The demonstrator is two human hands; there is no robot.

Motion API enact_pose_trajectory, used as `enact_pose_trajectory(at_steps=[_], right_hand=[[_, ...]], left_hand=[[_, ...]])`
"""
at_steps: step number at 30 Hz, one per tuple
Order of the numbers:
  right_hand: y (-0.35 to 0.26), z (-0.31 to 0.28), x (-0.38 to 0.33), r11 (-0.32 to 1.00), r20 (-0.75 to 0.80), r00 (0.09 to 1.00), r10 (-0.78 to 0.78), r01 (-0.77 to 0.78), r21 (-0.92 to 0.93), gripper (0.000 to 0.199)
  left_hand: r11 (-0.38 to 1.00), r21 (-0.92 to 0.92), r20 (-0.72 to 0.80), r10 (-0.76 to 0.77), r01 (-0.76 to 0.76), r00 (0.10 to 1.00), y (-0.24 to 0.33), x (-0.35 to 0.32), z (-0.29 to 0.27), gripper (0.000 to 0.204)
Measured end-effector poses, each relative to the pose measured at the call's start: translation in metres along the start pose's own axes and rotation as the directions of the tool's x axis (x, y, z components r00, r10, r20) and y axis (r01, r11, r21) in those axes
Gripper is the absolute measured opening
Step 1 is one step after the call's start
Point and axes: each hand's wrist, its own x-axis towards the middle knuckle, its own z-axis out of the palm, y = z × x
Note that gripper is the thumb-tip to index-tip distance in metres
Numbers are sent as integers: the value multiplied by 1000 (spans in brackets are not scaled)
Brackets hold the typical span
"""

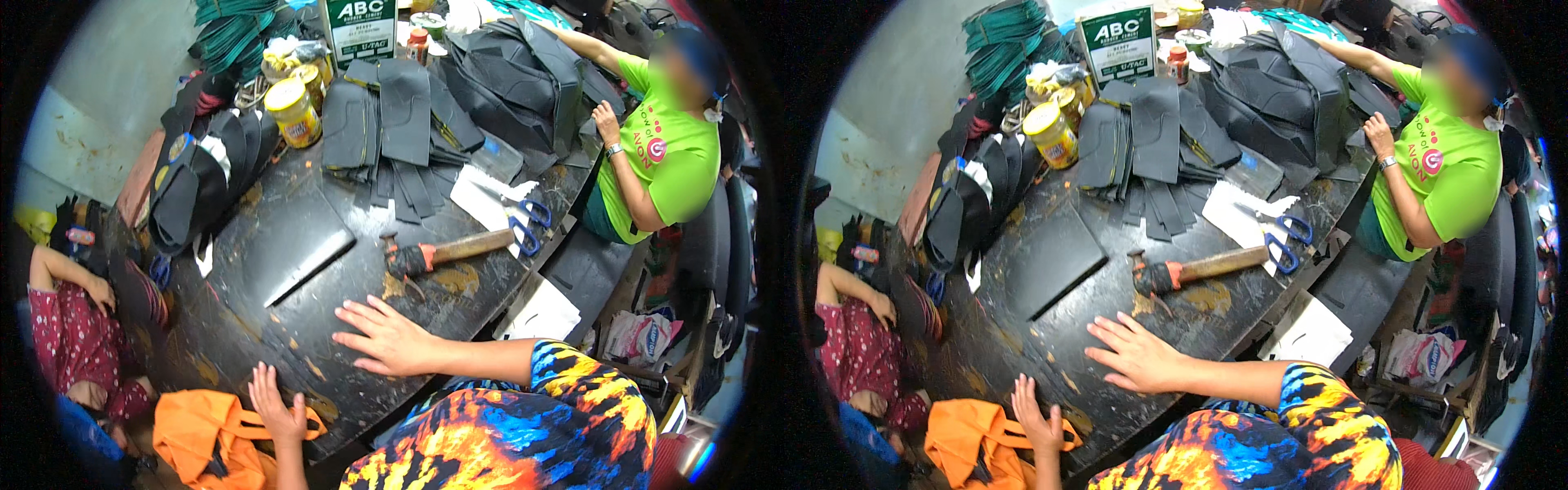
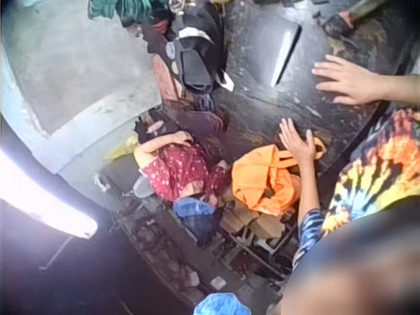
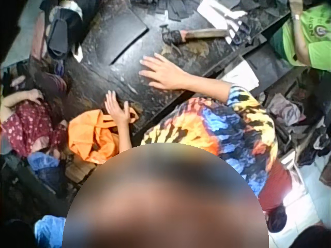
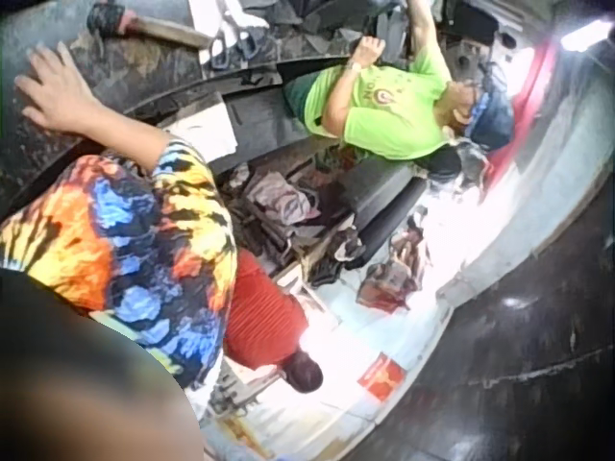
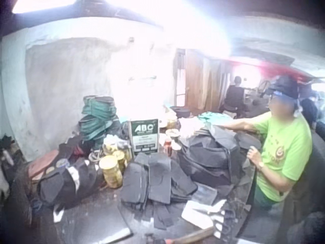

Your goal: The person repeatedly places small black fabric pieces onto white paper sheets on a worktable, then stacks the assembled units. The person gathers the stack and moves it to another table where other workers are present.

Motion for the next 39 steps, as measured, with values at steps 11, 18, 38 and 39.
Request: enact_pose_trajectory(at_steps=[11,18,38,39], right_hand=[[13,-26,-35,965,-349,935,-66,148,216,33],[68,-107,-96,969,-554,821,137,-227,-96,42],[84,-87,-107,912,-415,894,171,-303,-276,64],[84,-88,-107,908,-406,894,187,-315,-277,64]], left_hand=[[996,-86,-372,-63,33,926,-20,-9,6,41],[982,-21,-457,-177,188,872,-38,-3,7,39],[972,21,-463,-199,235,864,-42,3,5,35],[974,43,-472,-176,222,864,-41,4,5,35]])
